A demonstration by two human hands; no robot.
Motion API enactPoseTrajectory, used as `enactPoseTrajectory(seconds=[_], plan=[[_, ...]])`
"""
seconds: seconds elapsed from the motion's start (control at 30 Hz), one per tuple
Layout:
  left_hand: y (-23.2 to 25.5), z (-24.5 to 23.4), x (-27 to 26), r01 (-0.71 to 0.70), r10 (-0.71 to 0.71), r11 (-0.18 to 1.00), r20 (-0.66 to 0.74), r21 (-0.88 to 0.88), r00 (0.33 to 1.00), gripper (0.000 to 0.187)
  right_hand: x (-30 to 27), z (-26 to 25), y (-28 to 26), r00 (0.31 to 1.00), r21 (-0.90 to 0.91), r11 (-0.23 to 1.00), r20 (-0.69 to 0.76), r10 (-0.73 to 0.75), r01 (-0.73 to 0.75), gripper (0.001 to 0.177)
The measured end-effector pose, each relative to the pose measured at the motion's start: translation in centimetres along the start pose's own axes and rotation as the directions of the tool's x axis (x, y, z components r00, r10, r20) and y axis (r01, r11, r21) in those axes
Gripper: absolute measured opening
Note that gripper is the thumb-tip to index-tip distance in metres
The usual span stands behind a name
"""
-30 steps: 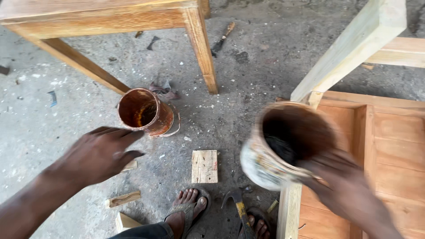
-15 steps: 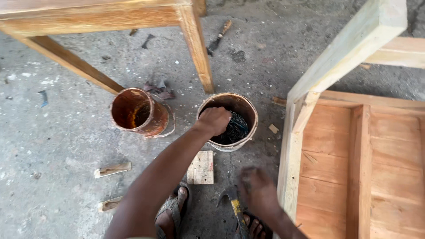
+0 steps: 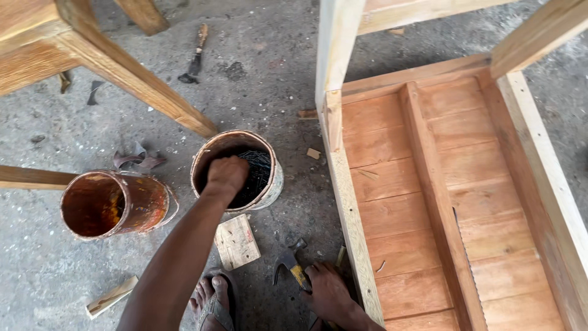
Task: The person nails a long wooden strip onto the edge of a wooden frame using a hammer and nails taken from a container.
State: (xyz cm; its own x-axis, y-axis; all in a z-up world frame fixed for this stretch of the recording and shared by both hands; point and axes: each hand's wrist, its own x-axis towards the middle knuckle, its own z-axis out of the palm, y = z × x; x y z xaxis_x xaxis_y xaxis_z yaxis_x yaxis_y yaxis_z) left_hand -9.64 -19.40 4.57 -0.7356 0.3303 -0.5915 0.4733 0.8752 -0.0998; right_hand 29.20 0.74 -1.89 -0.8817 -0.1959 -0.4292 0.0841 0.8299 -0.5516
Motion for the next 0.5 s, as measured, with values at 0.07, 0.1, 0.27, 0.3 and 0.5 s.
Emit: enactPoseTrajectory(seconds=[0.07, 0.1, 0.27, 0.3, 0.5], plan=[[0.5, -4.4, -3.6, 0.059, -0.060, 0.998, -0.019, -0.028, 0.998, 0.046, -0.3, -0.6, 0.0, 0.998, 0.046, 0.999, -0.065, -0.009, 0.012, 0.041], [1.0, -6.9, -6.0, 0.179, -0.206, 0.899, -0.024, -0.400, 0.978, 0.045, -0.5, -1.2, -0.3, 0.991, 0.175, 0.976, -0.017, 0.134, -0.129, 0.031], [2.9, -9.1, -9.2, 0.224, -0.434, 0.624, -0.094, -0.748, 0.896, 0.013, -4.1, -13.6, -6.8, 0.986, 0.702, 0.698, 0.037, 0.160, -0.140, 0.036], [3.2, -8.5, -9.1, -0.011, -0.441, 0.639, -0.378, -0.770, 0.814, 0.016, -5.4, -17.7, -9.9, 0.914, 0.916, 0.272, 0.188, 0.360, -0.296, 0.032], [14.3, -5.2, -7.1, -0.830, -0.425, 0.119, -0.783, -0.545, 0.453, 0.037, -8.4, -18.1, 0.7, 0.886, 0.973, 0.218, -0.166, 0.433, 0.076, 0.052]])
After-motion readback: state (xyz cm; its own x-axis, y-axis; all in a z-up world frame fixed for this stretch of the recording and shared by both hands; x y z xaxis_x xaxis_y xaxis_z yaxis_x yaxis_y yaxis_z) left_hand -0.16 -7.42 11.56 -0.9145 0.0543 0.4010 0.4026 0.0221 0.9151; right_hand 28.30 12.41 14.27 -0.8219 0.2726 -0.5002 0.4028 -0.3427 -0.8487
